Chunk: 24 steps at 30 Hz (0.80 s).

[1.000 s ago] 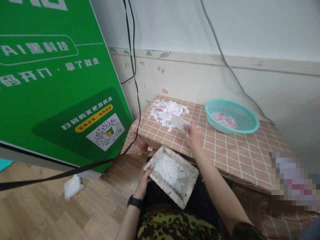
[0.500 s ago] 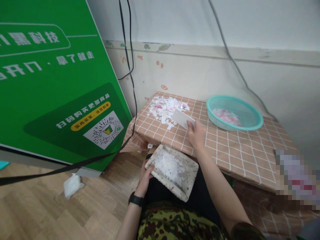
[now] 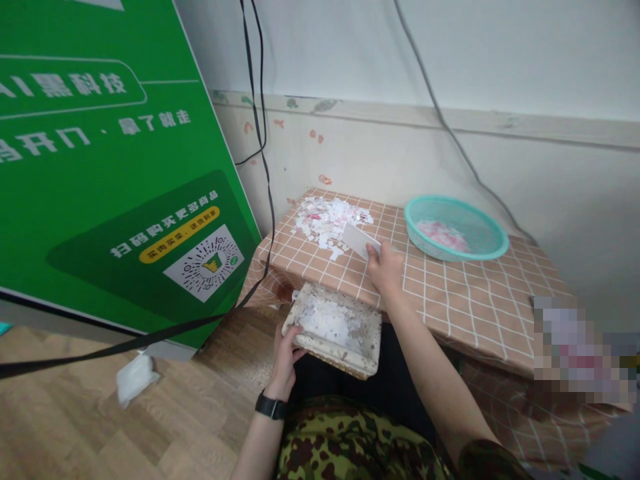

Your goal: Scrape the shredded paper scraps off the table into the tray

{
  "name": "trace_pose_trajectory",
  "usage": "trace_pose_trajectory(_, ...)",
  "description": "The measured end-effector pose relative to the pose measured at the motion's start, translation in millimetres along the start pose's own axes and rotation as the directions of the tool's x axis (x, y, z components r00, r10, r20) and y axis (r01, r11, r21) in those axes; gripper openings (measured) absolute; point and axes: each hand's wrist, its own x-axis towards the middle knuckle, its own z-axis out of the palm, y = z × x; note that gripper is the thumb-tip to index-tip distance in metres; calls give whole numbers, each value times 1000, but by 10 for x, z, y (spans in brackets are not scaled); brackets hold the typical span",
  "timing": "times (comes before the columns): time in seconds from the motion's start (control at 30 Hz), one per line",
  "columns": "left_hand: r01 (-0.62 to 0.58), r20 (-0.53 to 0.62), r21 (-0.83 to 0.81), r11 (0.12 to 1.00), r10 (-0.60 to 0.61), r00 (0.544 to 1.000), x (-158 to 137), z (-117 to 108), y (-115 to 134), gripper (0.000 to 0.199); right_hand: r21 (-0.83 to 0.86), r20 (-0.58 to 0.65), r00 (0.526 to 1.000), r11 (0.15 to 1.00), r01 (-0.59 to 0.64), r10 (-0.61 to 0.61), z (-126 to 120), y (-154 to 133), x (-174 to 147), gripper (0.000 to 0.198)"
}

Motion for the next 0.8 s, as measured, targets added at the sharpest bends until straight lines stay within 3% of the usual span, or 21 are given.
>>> trace_pose_trajectory(0.13, -48, -42, -4, 999, 48, 998, -52, 12, 130, 51, 15, 50, 998, 1000, 28, -29, -68, -12, -77, 25)
trace_pose_trajectory(0.33, -37, -41, -74, 997, 34, 999, -129, 17, 310, 49, 169, 180, 967, 974, 149, -180, -262, 88, -356, 25)
trace_pose_trajectory(0.53, -61, -39, -44, 997, 60, 997, -102, -18, 363, 45, 181, 147, 970, 970, 164, -191, -311, 98, -421, 25)
trace_pose_trajectory(0.67, -51, 7, -30, 998, 51, 999, -79, -61, 410, 44, 211, 195, 955, 961, 181, -223, -329, 39, -428, 24)
trace_pose_trajectory(0.8, -61, 44, -9, 998, 61, 997, -74, -115, 484, 45, 228, 151, 971, 963, 146, -183, -336, 6, -427, 24)
